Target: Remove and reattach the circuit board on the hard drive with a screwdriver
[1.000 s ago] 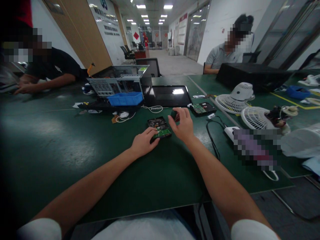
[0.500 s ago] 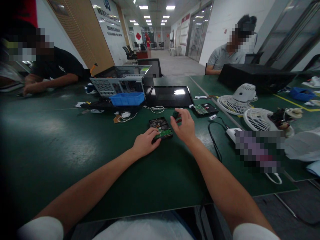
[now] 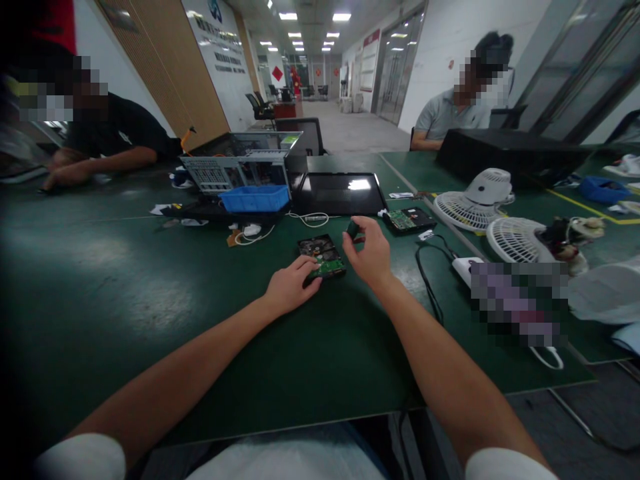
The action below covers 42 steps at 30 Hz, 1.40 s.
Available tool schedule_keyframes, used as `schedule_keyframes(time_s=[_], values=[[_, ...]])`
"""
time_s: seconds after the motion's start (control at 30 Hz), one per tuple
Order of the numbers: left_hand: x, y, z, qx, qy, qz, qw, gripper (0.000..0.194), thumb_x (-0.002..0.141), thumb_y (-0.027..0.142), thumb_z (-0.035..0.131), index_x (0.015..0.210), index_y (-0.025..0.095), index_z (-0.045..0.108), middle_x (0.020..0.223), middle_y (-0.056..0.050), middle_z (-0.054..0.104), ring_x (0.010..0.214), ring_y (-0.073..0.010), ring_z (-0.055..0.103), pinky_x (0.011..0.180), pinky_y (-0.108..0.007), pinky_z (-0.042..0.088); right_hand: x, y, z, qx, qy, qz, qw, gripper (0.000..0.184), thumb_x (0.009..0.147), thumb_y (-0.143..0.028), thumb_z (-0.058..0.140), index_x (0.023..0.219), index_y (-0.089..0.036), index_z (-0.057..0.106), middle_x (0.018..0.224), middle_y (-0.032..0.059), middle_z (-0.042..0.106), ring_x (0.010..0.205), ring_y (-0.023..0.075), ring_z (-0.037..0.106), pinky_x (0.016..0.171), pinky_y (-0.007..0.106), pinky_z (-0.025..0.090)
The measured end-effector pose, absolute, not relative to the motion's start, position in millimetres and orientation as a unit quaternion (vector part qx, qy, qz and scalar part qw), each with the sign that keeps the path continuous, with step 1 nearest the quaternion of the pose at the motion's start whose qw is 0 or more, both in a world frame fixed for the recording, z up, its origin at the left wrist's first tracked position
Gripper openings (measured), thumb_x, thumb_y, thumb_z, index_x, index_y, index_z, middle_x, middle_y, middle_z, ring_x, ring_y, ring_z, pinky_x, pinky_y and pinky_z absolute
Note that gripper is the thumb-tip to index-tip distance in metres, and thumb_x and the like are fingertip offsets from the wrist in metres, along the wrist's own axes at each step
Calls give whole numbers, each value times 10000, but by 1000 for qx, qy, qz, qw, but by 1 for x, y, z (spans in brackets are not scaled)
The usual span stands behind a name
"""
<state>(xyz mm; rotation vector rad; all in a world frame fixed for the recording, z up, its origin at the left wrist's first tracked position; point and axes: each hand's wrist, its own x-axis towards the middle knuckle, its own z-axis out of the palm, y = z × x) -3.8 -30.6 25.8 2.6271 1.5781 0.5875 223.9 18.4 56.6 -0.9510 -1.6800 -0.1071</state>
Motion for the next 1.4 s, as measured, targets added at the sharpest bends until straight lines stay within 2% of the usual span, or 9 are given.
schedule_keyframes(time_s=[0.13,0.33,0.43,0.53,0.77,0.9,1.0,1.2,1.4], values=[[-6,-30,25,847,497,191,17,330,1007,427,574,1255,218,632,1399,-78,602,1004,-228,713,765,-327,604,224,14,61,-396,-726,-63,559,326,946,-293,637,1263,-241,584,1148,106,619,941,221,652,662,350,650],[-9,-29,21,844,480,237,45,328,1018,433,571,1272,234,632,1379,-76,618,1052,-234,701,854,-361,606,224,12,62,-400,-730,-57,551,351,957,-275,599,1308,-264,591,1206,118,576,951,220,631,695,372,665],[-12,-26,19,833,474,272,83,290,1039,379,535,1278,246,631,1358,-67,642,1093,-239,687,938,-386,583,225,13,60,-399,-732,-50,550,361,958,-297,604,1316,-263,577,1245,132,590,1007,249,640,685,391,672],[-17,-22,17,815,475,310,118,280,1053,307,491,1290,242,625,1311,-68,667,1124,-235,671,984,-395,557,225,14,58,-406,-730,-54,547,361,963,-314,607,1316,-251,562,1230,134,618,974,250,664,682,400,669],[-19,-18,17,790,470,370,135,235,1015,199,507,1200,212,650,1204,-69,686,1107,-220,657,978,-364,536,224,13,58,-414,-723,-50,551,358,954,-359,649,1287,-267,557,1211,108,609,878,208,657,651,366,650],[-20,-17,16,769,493,389,122,253,982,146,530,1197,203,650,1234,-79,655,1047,-213,659,941,-357,546,224,12,60,-411,-719,-58,558,362,917,-370,705,1238,-260,578,1176,100,588,859,202,644,651,362,642],[-22,-15,15,743,529,394,115,233,984,167,552,1183,198,669,1200,-82,647,911,-194,660,864,-351,560,224,12,59,-402,-723,-49,559,367,930,-345,673,1265,-253,554,1209,112,589,887,211,657,675,372,647],[-27,-8,11,740,534,392,112,190,1029,221,534,1080,218,717,1099,-63,686,1036,-221,656,931,-363,537,224,13,57,-403,-729,-39,552,377,944,-303,621,1305,-263,523,1166,94,618,872,216,673,720,401,645],[-26,-6,9,741,537,385,121,216,1058,275,497,1017,212,700,984,-42,711,905,-205,662,831,-338,517,225,13,59,-414,-727,-41,546,383,919,-340,671,1273,-263,547,1176,101,591,844,208,650,687,390,640]])
